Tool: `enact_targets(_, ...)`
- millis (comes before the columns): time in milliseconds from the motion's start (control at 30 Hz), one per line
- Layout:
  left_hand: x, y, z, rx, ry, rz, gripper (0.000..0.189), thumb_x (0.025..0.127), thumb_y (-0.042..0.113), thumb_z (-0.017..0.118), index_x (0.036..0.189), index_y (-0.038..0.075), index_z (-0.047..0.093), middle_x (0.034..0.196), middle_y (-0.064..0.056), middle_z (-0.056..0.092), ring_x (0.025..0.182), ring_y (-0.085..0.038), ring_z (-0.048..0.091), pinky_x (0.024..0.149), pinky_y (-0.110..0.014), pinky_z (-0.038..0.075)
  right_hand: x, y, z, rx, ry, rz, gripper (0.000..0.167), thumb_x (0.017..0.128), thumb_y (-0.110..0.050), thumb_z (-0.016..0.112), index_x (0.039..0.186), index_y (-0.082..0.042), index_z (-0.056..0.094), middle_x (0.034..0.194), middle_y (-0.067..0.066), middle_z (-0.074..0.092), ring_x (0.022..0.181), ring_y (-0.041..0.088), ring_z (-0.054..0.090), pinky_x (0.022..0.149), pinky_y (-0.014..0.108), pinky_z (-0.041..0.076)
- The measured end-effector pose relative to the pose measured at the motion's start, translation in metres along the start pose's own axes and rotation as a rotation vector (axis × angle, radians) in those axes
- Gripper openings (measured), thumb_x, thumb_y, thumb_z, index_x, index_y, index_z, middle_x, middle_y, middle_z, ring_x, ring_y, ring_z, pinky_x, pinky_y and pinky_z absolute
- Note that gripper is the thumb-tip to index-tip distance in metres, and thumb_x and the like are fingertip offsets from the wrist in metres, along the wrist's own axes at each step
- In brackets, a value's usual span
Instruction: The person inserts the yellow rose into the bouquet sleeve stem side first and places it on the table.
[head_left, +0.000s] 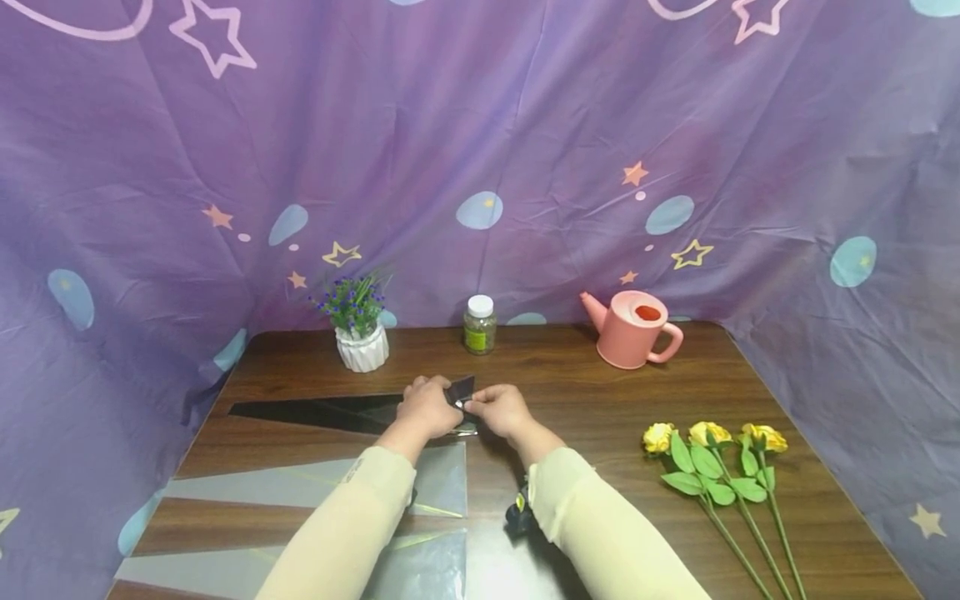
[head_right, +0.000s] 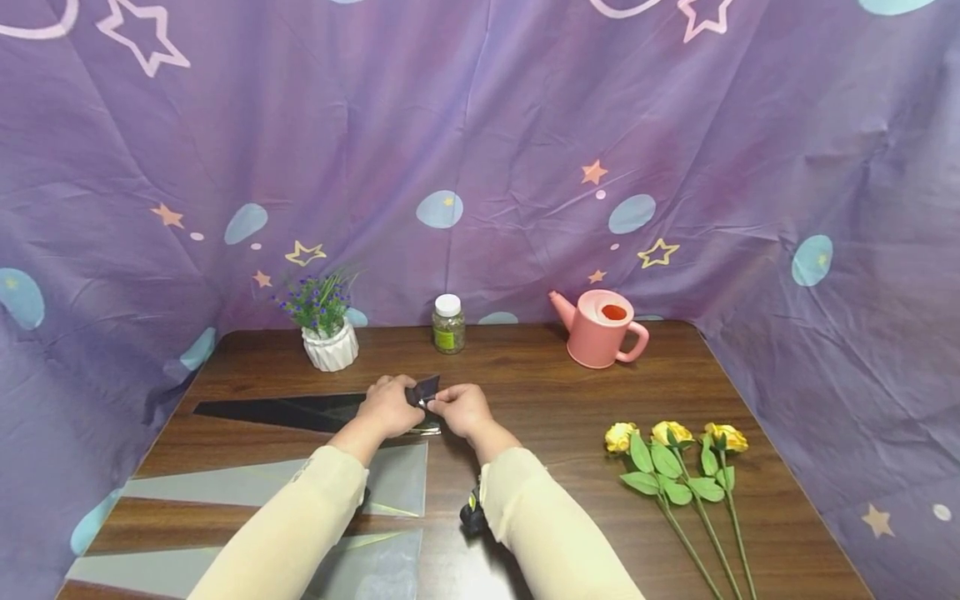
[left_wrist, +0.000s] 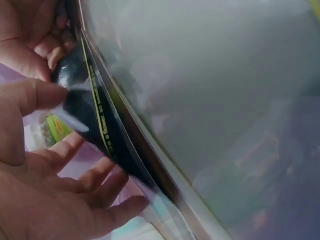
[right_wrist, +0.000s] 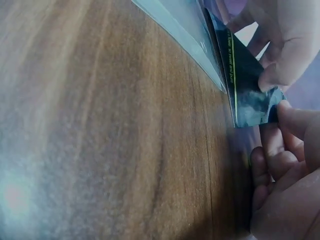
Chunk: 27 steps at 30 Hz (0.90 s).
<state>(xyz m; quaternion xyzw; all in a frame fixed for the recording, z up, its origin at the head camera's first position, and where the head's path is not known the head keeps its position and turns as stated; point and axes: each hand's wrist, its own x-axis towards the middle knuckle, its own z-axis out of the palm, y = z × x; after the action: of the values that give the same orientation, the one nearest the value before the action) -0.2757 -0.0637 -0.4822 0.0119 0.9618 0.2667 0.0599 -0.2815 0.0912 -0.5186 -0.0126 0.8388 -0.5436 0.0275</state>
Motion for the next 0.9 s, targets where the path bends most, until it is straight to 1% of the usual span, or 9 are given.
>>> enact_targets(100, 0.001, 0.002, 0.0, 0.004, 0.019, 0.008, 0.056, 0.084, 0.02, 0.075, 0.138, 0.007, 0.065, 0.136, -0.021, 0.059, 0.124, -0.041, 0.053, 0.1, -0.059, 0.047, 0.001, 0.001, -0.001, -0.005, -0.003, -0.005, 0.013, 0.088, -0.006, 0.081, 0.088, 0.007, 0.078, 0.088, 0.011, 0.076, 0.083, 0.015, 0.062, 0.08, 0.031, 0.051)
enact_targets(167, 0.002, 0.003, 0.001, -0.006, 0.043, 0.01, 0.052, 0.087, 0.02, 0.073, 0.137, 0.008, 0.066, 0.137, -0.02, 0.059, 0.125, -0.042, 0.054, 0.1, -0.059, 0.046, 0.001, 0.002, -0.002, -0.001, -0.01, 0.002, 0.015, 0.089, -0.008, 0.081, 0.087, 0.006, 0.077, 0.087, 0.01, 0.076, 0.082, 0.015, 0.061, 0.079, 0.031, 0.05)
enact_targets(300, 0.003, 0.007, 0.002, -0.037, 0.124, 0.02, 0.038, 0.095, 0.024, 0.068, 0.13, 0.009, 0.07, 0.13, -0.019, 0.063, 0.122, -0.041, 0.058, 0.099, -0.058, 0.048, 0.001, 0.003, -0.002, 0.003, -0.018, 0.006, 0.017, 0.089, -0.01, 0.082, 0.085, 0.005, 0.077, 0.082, 0.002, 0.073, 0.079, 0.012, 0.059, 0.074, 0.027, 0.049)
enact_targets(400, 0.003, 0.01, 0.003, -0.055, 0.182, 0.028, 0.033, 0.1, 0.032, 0.067, 0.122, 0.009, 0.072, 0.122, -0.016, 0.067, 0.116, -0.04, 0.062, 0.095, -0.056, 0.051, 0.001, 0.005, -0.002, 0.023, -0.03, 0.005, 0.018, 0.089, -0.01, 0.082, 0.081, 0.005, 0.076, 0.072, -0.005, 0.067, 0.073, 0.011, 0.055, 0.066, 0.025, 0.045)
enact_targets(500, 0.004, 0.014, 0.003, -0.057, 0.205, 0.031, 0.04, 0.098, 0.045, 0.07, 0.114, 0.009, 0.072, 0.113, -0.013, 0.069, 0.109, -0.037, 0.066, 0.09, -0.053, 0.054, 0.001, 0.005, -0.004, 0.046, -0.036, -0.001, 0.021, 0.089, -0.008, 0.081, 0.072, -0.001, 0.072, 0.063, -0.01, 0.059, 0.066, 0.01, 0.05, 0.061, 0.024, 0.04)
enact_targets(600, 0.005, 0.018, 0.004, -0.043, 0.2, 0.024, 0.046, 0.09, 0.054, 0.076, 0.104, 0.01, 0.069, 0.103, -0.01, 0.068, 0.101, -0.033, 0.068, 0.084, -0.049, 0.055, 0.0, 0.007, -0.005, 0.051, -0.027, -0.019, 0.025, 0.088, -0.007, 0.08, 0.066, -0.005, 0.068, 0.058, -0.011, 0.053, 0.064, 0.01, 0.048, 0.06, 0.024, 0.039)
enact_targets(667, 0.006, 0.019, 0.005, -0.034, 0.2, 0.017, 0.046, 0.086, 0.054, 0.08, 0.099, 0.011, 0.067, 0.098, -0.009, 0.065, 0.097, -0.031, 0.067, 0.081, -0.048, 0.055, 0.001, 0.008, -0.004, 0.051, -0.019, -0.032, 0.024, 0.087, -0.005, 0.079, 0.066, -0.004, 0.067, 0.057, -0.011, 0.052, 0.063, 0.011, 0.049, 0.062, 0.025, 0.04)
enact_targets(733, 0.007, 0.02, 0.007, -0.03, 0.207, 0.011, 0.043, 0.085, 0.05, 0.081, 0.096, 0.012, 0.065, 0.096, -0.008, 0.064, 0.094, -0.031, 0.067, 0.079, -0.047, 0.055, 0.001, 0.009, -0.003, 0.044, -0.017, -0.041, 0.02, 0.086, -0.004, 0.079, 0.069, -0.001, 0.069, 0.058, -0.011, 0.054, 0.065, 0.011, 0.05, 0.064, 0.025, 0.042)
enact_targets(900, 0.007, 0.022, 0.009, -0.021, 0.233, 0.012, 0.034, 0.089, 0.042, 0.08, 0.095, 0.011, 0.065, 0.096, -0.009, 0.064, 0.092, -0.031, 0.068, 0.078, -0.048, 0.056, 0.0, 0.009, -0.002, 0.029, -0.027, -0.041, 0.013, 0.087, -0.003, 0.077, 0.079, 0.005, 0.072, 0.063, -0.01, 0.059, 0.067, 0.01, 0.052, 0.065, 0.024, 0.043)
